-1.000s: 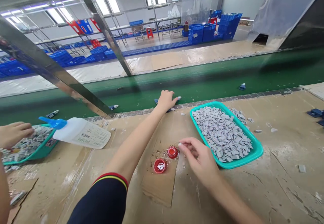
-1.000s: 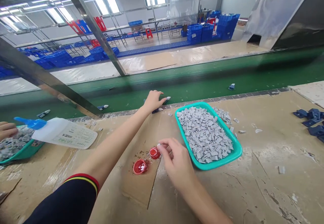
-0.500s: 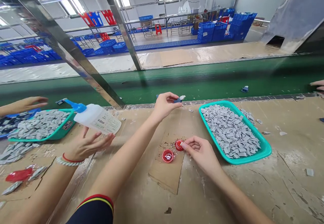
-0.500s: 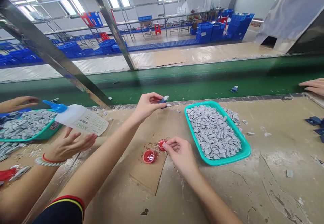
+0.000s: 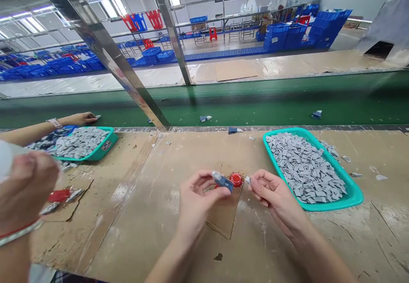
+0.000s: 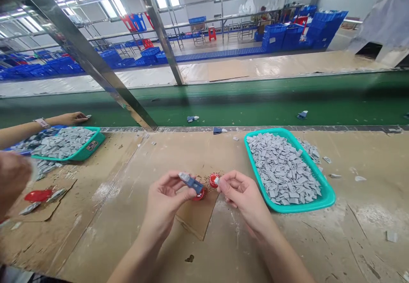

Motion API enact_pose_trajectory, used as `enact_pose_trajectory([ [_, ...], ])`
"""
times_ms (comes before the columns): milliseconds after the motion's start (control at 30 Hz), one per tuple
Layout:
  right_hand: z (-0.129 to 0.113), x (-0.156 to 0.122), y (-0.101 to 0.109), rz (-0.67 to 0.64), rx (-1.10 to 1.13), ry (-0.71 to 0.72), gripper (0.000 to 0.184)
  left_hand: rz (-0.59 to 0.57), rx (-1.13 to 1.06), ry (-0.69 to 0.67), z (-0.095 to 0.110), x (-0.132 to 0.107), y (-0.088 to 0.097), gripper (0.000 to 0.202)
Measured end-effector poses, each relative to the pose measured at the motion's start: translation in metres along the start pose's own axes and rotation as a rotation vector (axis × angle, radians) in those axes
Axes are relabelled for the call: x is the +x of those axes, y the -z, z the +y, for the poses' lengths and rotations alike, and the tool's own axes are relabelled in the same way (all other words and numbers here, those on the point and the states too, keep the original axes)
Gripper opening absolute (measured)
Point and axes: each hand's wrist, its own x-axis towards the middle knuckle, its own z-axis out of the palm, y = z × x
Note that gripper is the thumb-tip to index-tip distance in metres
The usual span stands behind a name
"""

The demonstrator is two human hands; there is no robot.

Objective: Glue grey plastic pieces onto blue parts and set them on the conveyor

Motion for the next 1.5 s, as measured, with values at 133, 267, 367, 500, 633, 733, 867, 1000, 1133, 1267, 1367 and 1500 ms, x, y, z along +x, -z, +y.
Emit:
enact_pose_trajectory([
  [133, -0.002, -0.005, -0.005, -0.053, -0.014, 0.019, 0.026, -0.005, -0.047, 0.007, -0.001, -0.008, -0.021, 0.037],
  [267, -0.005, -0.005, -0.005, -0.099, -0.012, 0.068, 0.023, 0.001, -0.065, 0.005, 0.002, -0.009, -0.031, 0.036],
  [367, -0.006, -0.005, -0.004, -0.107, -0.036, 0.079, 0.023, 0.014, -0.033, -0.011, 0.002, -0.010, -0.033, 0.033],
  [500, -0.006, -0.004, -0.002, -0.111, -0.085, 0.055, 0.027, 0.000, 0.049, -0.031, -0.002, -0.012, -0.030, 0.029],
  [633, -0.004, -0.003, 0.002, -0.149, -0.079, -0.041, 0.034, -0.076, 0.117, -0.051, -0.005, -0.013, -0.025, 0.023],
  [733, -0.001, -0.002, 0.003, -0.171, -0.106, -0.047, 0.036, -0.118, 0.159, -0.052, -0.005, -0.010, -0.022, 0.021],
  [867, -0.003, -0.001, -0.005, -0.117, -0.147, 0.031, 0.033, -0.240, 0.173, 0.051, 0.000, 0.000, -0.020, 0.028],
  [1000, -0.019, -0.004, 0.005, -0.002, -0.314, 0.150, 0.026, -0.407, 0.197, 0.072, 0.007, 0.012, -0.020, 0.038],
  [1133, -0.033, -0.006, 0.046, 0.585, -0.793, 0.343, 0.024, -0.424, 0.381, -0.196, 0.014, 0.038, -0.019, 0.040],
  [1267, -0.029, 0.001, 0.075, 0.816, -1.227, 0.358, 0.026, -0.379, 0.515, -0.397, 0.014, 0.092, -0.016, 0.037],
  [1367, -0.021, 0.010, 0.074, 0.865, -1.383, 0.303, 0.026, -0.282, 0.741, -0.517, 0.009, 0.147, -0.016, 0.034],
  [1500, -0.017, 0.017, 0.066, 0.887, -1.434, 0.301, 0.015, -0.161, 1.194, -0.593, 0.000, 0.213, -0.026, 0.042],
])
